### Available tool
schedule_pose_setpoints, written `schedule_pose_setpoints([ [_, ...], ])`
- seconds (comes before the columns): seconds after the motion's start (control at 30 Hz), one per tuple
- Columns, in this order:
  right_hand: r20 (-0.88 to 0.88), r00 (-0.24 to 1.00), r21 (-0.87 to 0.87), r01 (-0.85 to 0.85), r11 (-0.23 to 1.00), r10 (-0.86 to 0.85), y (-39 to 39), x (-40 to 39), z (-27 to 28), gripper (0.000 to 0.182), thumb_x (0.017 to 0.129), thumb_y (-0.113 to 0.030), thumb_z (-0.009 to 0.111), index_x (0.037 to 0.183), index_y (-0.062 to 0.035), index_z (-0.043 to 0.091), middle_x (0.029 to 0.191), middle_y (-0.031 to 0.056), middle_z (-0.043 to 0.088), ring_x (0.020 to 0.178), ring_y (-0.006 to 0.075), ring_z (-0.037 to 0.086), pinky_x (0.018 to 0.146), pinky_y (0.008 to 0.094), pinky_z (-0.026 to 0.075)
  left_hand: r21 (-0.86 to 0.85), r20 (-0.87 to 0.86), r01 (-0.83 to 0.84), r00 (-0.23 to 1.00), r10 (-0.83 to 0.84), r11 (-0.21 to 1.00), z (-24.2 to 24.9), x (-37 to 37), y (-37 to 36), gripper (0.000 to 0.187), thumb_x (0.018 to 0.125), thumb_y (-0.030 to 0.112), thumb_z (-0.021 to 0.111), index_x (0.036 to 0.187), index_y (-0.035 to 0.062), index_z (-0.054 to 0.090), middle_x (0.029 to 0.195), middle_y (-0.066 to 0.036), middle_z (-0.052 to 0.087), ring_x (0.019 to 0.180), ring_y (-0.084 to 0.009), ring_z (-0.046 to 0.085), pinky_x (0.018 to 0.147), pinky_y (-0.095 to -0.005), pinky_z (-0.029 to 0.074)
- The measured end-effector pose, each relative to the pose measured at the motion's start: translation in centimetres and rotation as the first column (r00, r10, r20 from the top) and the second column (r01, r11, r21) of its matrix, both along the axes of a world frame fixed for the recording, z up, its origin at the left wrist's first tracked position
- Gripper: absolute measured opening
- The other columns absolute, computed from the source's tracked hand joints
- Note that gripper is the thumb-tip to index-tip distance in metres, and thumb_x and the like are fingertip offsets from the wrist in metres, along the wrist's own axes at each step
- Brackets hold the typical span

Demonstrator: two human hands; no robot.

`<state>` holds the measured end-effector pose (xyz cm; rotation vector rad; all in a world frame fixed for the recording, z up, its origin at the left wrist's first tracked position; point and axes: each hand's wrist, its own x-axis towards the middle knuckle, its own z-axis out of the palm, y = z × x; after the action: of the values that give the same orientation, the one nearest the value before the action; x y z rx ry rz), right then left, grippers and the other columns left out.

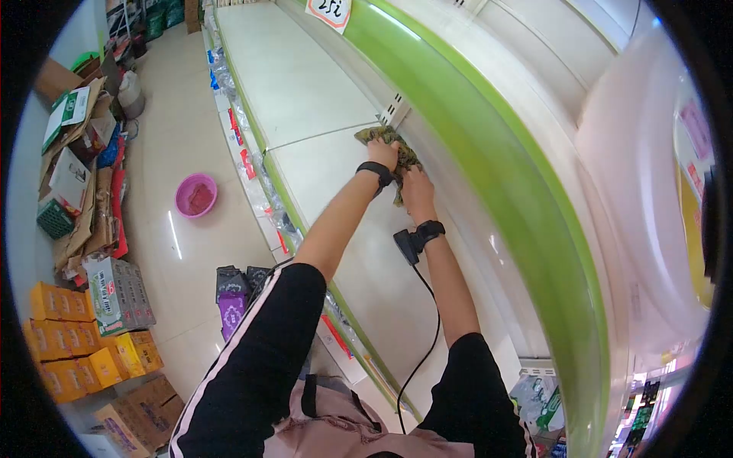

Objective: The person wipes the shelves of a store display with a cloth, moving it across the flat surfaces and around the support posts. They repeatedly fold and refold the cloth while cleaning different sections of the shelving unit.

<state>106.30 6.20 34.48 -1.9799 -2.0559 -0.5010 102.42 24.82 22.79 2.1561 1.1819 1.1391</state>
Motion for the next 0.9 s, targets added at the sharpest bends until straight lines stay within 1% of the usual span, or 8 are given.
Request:
schedule_pose_setpoints([
  [0.03,-0.004,1.000,0.071,-0.008,0.997,0.008,-0.3,0.3,-1.1,0.012,0.083,-0.008,0.052,0.090,-0.0060,0.062,0.089,0.0116,0.057,0.086,0.0306,0.060,0.071,0.0413,0.051,0.029,0.526,0.187,0.833,-0.174,0.982,1.1,-1.4,-1.0,0.026,0.086,0.022,0.049,0.110,0.0150,0.058,0.106,-0.016,0.062,0.102,-0.0312,0.058,0.080,-0.0425,0.043],
  [0.1,-0.012,1.000,0.212,-0.015,0.977,0.018,-1.2,0.8,-3.1,0.013,0.083,-0.007,0.052,0.090,-0.0056,0.063,0.089,0.0112,0.056,0.086,0.0296,0.059,0.070,0.0402,0.051,0.016,-0.143,0.077,0.987,-0.074,0.997,6.5,-5.9,-6.8,0.027,0.086,0.020,0.048,0.111,0.0146,0.058,0.103,-0.015,0.064,0.098,-0.0308,0.060,0.077,-0.0415,0.046],
  [0.17,-0.029,0.999,0.279,-0.006,0.960,0.014,-3.6,-0.3,-2.4,0.014,0.083,-0.006,0.052,0.091,-0.0054,0.063,0.088,0.0111,0.056,0.085,0.0291,0.059,0.070,0.0397,0.051,0.037,-0.538,0.086,0.841,-0.053,0.996,13.4,-10.8,-13.8,0.028,0.085,0.019,0.050,0.112,0.0135,0.057,0.096,-0.013,0.066,0.093,-0.0304,0.063,0.075,-0.0409,0.048],
  [0.23,0.069,0.997,-0.162,-0.004,0.987,0.015,-7.8,-3.6,2.7,0.014,0.080,-0.005,0.054,0.091,-0.0038,0.063,0.090,0.0111,0.056,0.085,0.0288,0.059,0.069,0.0388,0.052,0.028,-0.582,0.111,0.810,-0.074,0.993,14.7,-12.7,-17.6,0.029,0.084,0.019,0.052,0.112,0.0128,0.057,0.094,-0.013,0.066,0.093,-0.0301,0.062,0.075,-0.0406,0.048],
  [0.37,0.051,0.988,-0.173,-0.138,0.975,0.148,-14.3,-6.0,3.6,0.014,0.077,-0.004,0.054,0.088,-0.0006,0.063,0.091,0.0132,0.055,0.085,0.0278,0.058,0.068,0.0386,0.052,-0.007,-0.736,0.201,0.662,-0.141,0.980,16.0,-16.4,-24.7,0.045,0.081,0.007,0.054,0.126,0.0112,0.045,0.100,-0.024,0.060,0.093,-0.0374,0.061,0.077,-0.0427,0.049],
  [0.47,-0.072,0.968,-0.211,-0.250,0.945,0.240,-18.6,-7.6,4.5,0.013,0.078,-0.003,0.054,0.086,-0.0007,0.063,0.093,0.0115,0.055,0.086,0.0267,0.058,0.067,0.0375,0.052,0.190,-0.673,0.177,0.739,-0.003,0.966,14.2,-18.7,-29.0,0.017,0.079,0.012,0.056,0.096,0.0095,0.057,0.081,-0.011,0.067,0.089,-0.0292,0.062,0.073,-0.0387,0.045],
  [0.57,-0.107,0.959,-0.215,-0.281,0.935,0.263,-19.9,-8.6,4.5,0.020,0.079,-0.006,0.056,0.098,-0.0026,0.064,0.091,0.0093,0.054,0.085,0.0257,0.058,0.068,0.0370,0.051,0.122,-0.744,0.135,0.668,0.001,0.983,15.5,-20.6,-31.5,0.024,0.079,0.009,0.057,0.102,0.0060,0.049,0.087,-0.022,0.064,0.085,-0.0328,0.064,0.075,-0.0377,0.047],
  [0.9,-0.178,0.893,-0.165,-0.441,0.882,0.413,-12.9,-12.5,3.9,0.015,0.078,-0.009,0.060,0.091,-0.0040,0.065,0.087,0.0107,0.053,0.083,0.0280,0.059,0.069,0.0394,0.050,0.208,-0.738,-0.070,0.644,0.204,0.976,13.7,-21.9,-26.2,0.029,0.072,0.013,0.061,0.097,0.0015,0.050,0.085,-0.016,0.064,0.101,-0.0396,0.057,0.081,-0.0455,0.038],
])
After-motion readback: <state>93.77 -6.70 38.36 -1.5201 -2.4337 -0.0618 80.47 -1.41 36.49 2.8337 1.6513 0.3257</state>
